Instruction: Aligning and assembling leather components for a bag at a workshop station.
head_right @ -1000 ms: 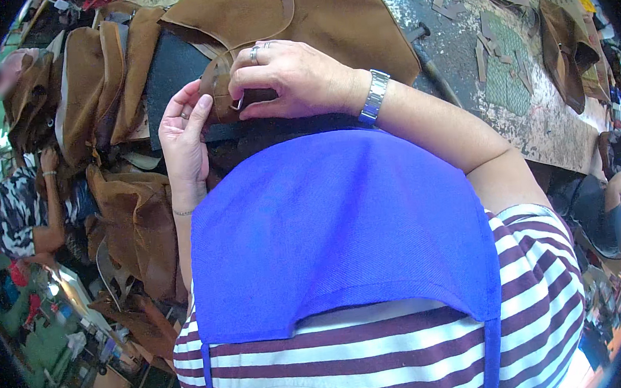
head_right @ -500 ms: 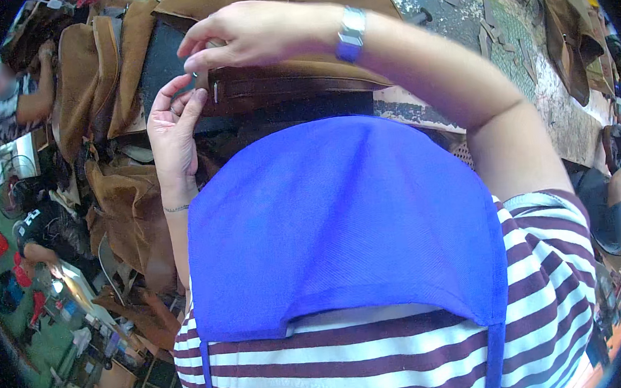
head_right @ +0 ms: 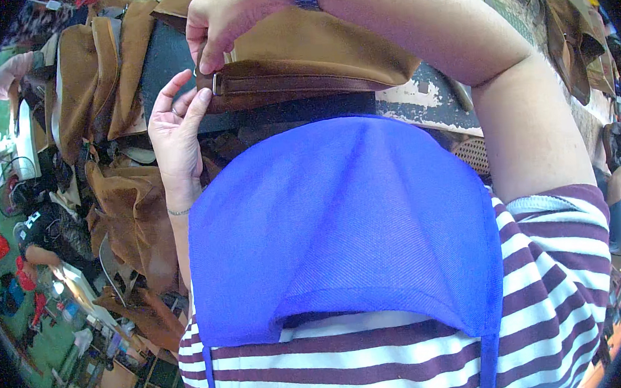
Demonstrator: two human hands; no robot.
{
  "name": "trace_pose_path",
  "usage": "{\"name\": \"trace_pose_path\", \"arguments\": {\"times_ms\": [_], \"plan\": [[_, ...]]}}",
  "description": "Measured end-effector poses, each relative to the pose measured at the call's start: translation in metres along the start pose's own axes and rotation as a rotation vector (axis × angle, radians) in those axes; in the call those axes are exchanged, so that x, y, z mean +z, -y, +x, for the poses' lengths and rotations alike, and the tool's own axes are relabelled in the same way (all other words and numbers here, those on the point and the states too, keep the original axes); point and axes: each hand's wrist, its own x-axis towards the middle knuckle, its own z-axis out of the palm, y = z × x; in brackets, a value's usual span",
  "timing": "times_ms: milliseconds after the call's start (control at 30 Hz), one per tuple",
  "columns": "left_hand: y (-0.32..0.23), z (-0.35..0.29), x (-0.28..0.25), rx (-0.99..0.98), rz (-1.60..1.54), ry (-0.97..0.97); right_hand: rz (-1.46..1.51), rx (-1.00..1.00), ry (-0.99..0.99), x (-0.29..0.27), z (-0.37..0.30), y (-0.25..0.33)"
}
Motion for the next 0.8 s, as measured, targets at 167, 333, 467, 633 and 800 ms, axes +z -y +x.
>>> {"name": "trace_pose_path", "arguments": {"times_ms": [167,333,467,633,800], "plan": [[0.003,-0.005,0.007,0.053,-0.052,-0.031,0.038,-0.002,-0.065,0.008,0.001,-0.005],[0.005,-0.005,0.008,0.095,-0.115,-0.061,0.065,-0.065,-0.128,0.01,0.002,-0.011],[0.007,-0.003,0.007,0.052,-0.213,-0.086,0.094,-0.09,-0.148,0.011,-0.001,-0.012],[0.01,-0.003,0.007,0.057,-0.27,-0.074,0.041,-0.185,-0.263,0.021,0.006,-0.031],[0.017,-0.001,0.001,0.023,-0.423,-0.08,0.021,-0.146,-0.287,0.028,0.005,-0.032]]}}
